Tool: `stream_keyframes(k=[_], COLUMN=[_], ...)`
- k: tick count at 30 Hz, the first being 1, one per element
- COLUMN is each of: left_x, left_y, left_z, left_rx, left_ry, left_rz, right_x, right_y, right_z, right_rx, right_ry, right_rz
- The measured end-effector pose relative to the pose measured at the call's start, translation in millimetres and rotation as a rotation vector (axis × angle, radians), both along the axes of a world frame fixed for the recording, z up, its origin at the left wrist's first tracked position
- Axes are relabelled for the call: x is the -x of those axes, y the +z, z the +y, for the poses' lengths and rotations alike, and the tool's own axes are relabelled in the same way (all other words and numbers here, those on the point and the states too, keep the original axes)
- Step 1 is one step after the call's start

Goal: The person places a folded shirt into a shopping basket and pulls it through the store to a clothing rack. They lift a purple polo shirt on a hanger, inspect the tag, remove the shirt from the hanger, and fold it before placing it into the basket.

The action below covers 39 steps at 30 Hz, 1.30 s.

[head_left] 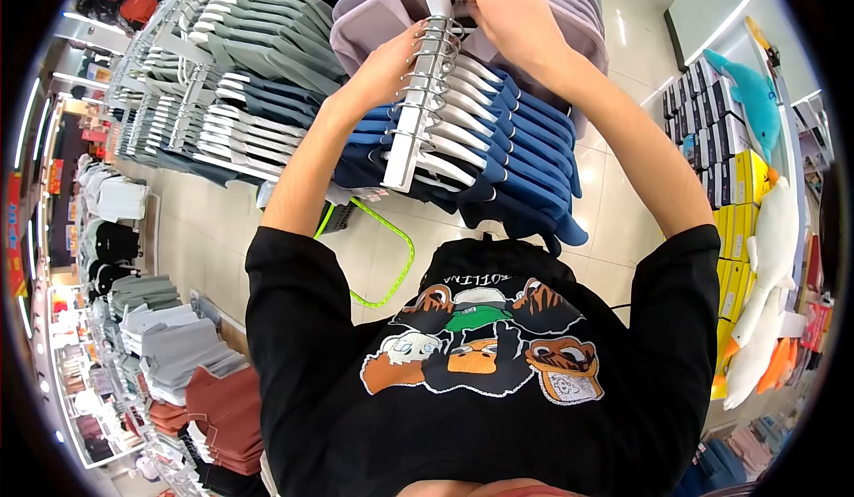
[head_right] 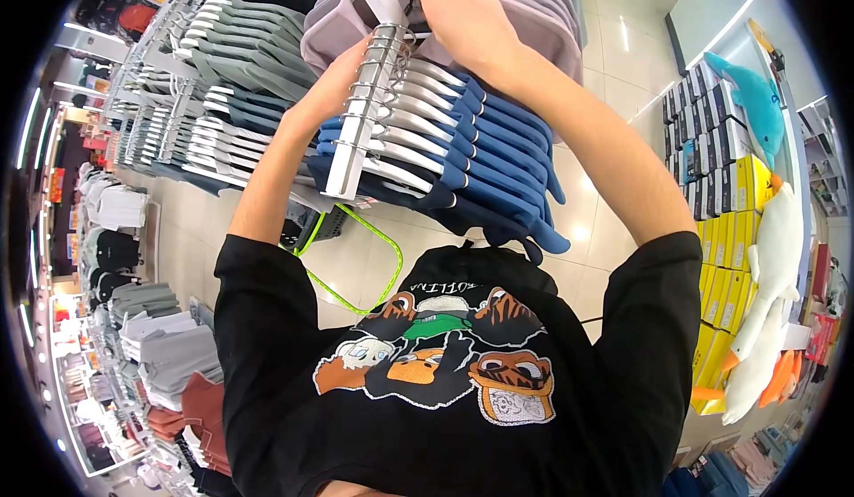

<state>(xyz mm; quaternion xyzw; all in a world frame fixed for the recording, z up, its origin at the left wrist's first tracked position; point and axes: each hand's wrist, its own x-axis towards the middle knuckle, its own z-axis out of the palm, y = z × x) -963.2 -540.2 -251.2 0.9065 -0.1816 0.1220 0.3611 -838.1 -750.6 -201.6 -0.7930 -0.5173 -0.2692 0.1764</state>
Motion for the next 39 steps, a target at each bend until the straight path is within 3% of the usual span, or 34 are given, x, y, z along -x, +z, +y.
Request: stream_keyframes(k=[4, 6, 10, 12, 15, 19, 22, 24, 25, 27, 30, 31, 33, 34, 36, 39], left_x=[15, 18, 12, 10, 18, 21, 31, 37, 40, 49, 73, 85, 107, 117, 134, 161], left_y=[7, 13, 6, -1, 14, 12, 15, 17, 16, 12, 7, 11, 16, 20, 35, 64], left_z=[-5, -8, -9, -8, -20, -17, -22, -26, -27, -28, -25, -27, -29, -26, -32, -55], left_rx=[-0.086, -0.101, 0.015, 0.002, 0.188, 0.208, 0.354, 0.312, 0.314, 0.266, 0.261, 0.360, 0.526, 0.515, 0.575, 0.436], left_ry=[0.058, 0.045, 0.091, 0.087, 0.048, 0.037, 0.059, 0.068, 0.068, 0.072, 0.194, 0.278, 0.404, 0.440, 0.504, 0.567], left_rz=[-0.031, -0.060, -0.077, -0.112, -0.002, 0.045, 0.179, 0.181, 0.181, 0.051, -0.152, -0.092, -0.076, -0.091, -0.163, -0.403], right_x=[24, 27, 38, 34, 31, 22, 19, 23, 26, 27, 14, 9, 4, 2, -1, 30], right_y=[-1, -16, -28, -28, -22, -19, -30, -32, -31, -23, -12, -11, -12, -18, -34, -37], right_z=[-19, -27, -42, -39, -22, -2, -7, -20, -27, -42, -75, -85, -101, -109, -117, -124], right_rx=[0.125, 0.169, 0.174, 0.129, -0.096, -0.009, -0.037, -0.098, -0.097, -0.244, -0.496, -0.500, -0.586, -0.587, -0.436, -0.335], right_ry=[0.001, 0.116, 0.046, 0.056, -0.026, -0.171, -0.112, 0.115, 0.115, 0.314, 0.085, 0.075, -0.173, -0.182, -0.135, -0.170], right_rz=[0.036, -0.122, -0.169, -0.125, 0.050, 0.207, 0.209, 0.244, 0.244, 0.203, 0.039, 0.036, 0.191, 0.193, 0.473, 0.559])
